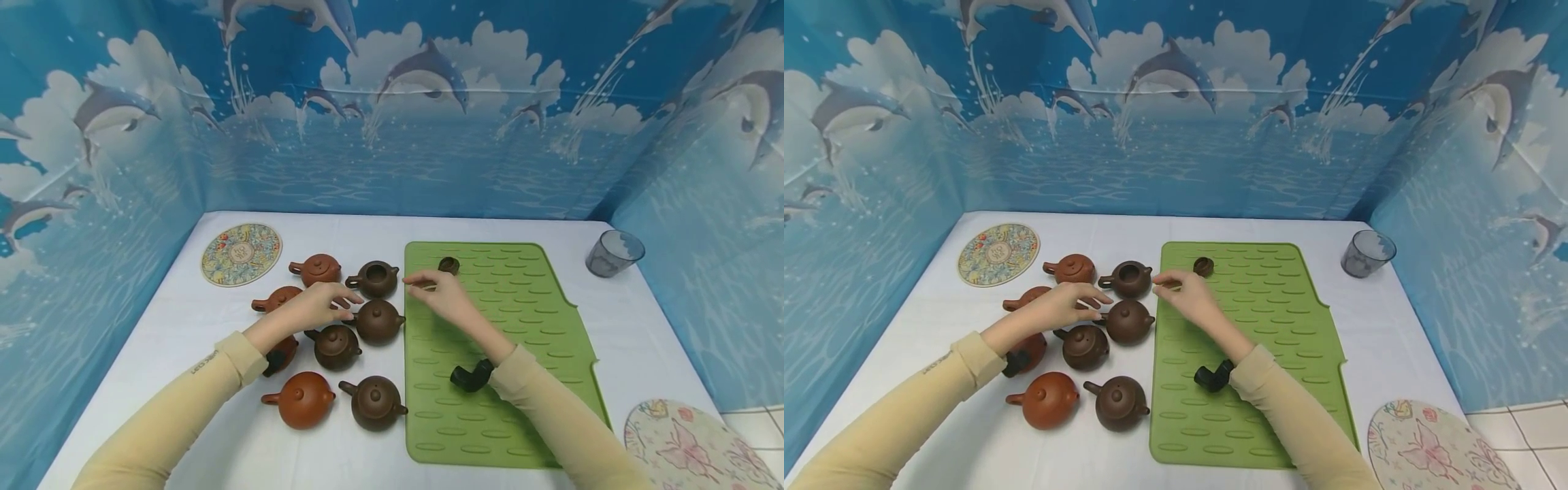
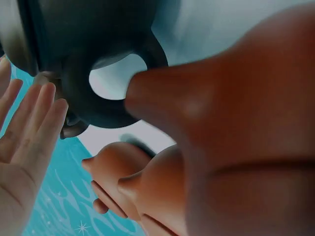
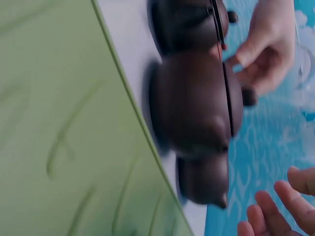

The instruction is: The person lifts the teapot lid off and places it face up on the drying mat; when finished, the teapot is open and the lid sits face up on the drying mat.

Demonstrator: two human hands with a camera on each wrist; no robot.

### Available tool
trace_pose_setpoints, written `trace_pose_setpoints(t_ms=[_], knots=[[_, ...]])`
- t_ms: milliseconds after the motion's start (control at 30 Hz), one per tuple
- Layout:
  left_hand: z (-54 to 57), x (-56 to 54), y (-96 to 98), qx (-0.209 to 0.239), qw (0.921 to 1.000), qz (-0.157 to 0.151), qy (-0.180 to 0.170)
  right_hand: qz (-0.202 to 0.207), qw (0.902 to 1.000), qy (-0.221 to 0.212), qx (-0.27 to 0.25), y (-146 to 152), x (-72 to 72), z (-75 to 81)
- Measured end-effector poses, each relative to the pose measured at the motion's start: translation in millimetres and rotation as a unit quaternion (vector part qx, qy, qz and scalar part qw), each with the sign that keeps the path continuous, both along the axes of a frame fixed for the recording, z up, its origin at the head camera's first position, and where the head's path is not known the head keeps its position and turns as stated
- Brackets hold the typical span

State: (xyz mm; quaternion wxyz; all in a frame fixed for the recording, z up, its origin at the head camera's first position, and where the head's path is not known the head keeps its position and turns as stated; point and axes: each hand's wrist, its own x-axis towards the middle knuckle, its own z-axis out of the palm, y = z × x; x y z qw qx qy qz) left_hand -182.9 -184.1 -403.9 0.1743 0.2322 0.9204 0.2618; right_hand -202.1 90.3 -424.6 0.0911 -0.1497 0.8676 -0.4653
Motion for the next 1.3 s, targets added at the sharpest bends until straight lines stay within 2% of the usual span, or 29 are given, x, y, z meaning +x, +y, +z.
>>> trace_pose_setpoints(t_ms=[233,367,533,767,967,1300], knots=[[-7.6,1.2,0.8,0.014,0.9999,0.0,-0.003,0.051,0.9984,-0.011,-0.021,-16,12.2,-2.0],[-15.7,2.0,1.0,0.025,0.9997,-0.004,-0.002,0.089,0.9958,0.02,-0.01,-25,15.8,-5.9],[-22.9,2.2,0.7,0.034,0.9993,0.016,0.011,0.119,0.99,0.074,0.015,-34,18.5,-10.1],[-28.2,0.2,0.6,0.043,0.9982,0.041,0.007,0.114,0.9877,0.103,0.03,-39,19.7,-11.7],[-30.2,-1.0,1.2,0.044,0.9979,0.048,0.01,0.11,0.9813,0.151,0.049,-39,20.0,-15.2],[-30.5,1.8,2.0,0.033,0.9967,0.07,0.023,0.119,0.9735,0.173,0.09,-42,24.7,-9.2]])
